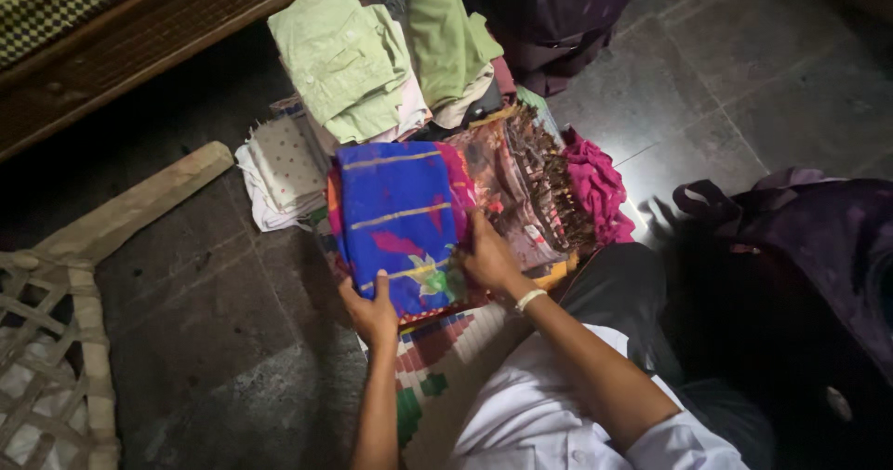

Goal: The person sits on the floor and removes folded clothes from a purple bag. They place each item onto a growing pile on the floor next to them.

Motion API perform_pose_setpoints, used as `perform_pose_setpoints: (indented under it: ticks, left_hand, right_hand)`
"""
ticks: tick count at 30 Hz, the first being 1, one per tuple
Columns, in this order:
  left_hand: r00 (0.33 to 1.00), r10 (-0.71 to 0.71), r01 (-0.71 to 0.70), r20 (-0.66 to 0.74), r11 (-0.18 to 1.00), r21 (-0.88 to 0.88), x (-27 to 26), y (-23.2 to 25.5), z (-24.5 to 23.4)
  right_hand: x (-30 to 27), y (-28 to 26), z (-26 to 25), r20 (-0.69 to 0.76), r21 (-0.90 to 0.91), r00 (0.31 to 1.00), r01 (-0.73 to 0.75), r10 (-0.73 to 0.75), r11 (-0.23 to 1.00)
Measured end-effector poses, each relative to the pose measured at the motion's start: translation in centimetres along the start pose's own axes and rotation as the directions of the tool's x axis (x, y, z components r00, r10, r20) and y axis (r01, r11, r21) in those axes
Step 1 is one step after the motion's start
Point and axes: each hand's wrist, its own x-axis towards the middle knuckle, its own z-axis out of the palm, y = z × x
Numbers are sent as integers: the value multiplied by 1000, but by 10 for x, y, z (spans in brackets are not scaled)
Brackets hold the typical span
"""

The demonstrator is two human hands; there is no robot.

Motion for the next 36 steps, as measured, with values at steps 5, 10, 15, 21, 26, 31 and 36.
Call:
perform_pose_setpoints:
  ticks: [5, 10, 15, 21, 26, 31, 36]
  left_hand:
    - [939, 343, -316, -39, 900, 300, -26, 49, -17]
    - [533, 772, -846, 347, 486, 217, 17, 108, 0]
    - [383, 706, -922, 595, 334, 196, 79, 138, 59]
    - [486, 599, -872, 637, 377, 311, 95, 114, 80]
    - [529, 574, -843, 625, 441, 308, 105, 89, 78]
    - [552, 565, -823, 613, 485, 295, 116, 84, 74]
    - [545, 557, -833, 627, 447, 327, 114, 83, 78]
  right_hand:
    - [4, 8, -4, -15, -23, 1000, -5, 5, 1000]
    - [-8, 3, -11, -19, -77, 996, -91, 90, 993]
    - [-22, 2, -26, -84, -109, 995, -68, 59, 992]
    - [-30, 16, -48, -104, -389, 994, -71, 33, 918]
    - [-24, 57, -54, -38, -841, 999, -13, -35, 541]
    - [-26, 96, -55, -54, -794, 992, -114, 118, 597]
    - [-27, 114, -60, -67, -709, 988, -145, 138, 690]
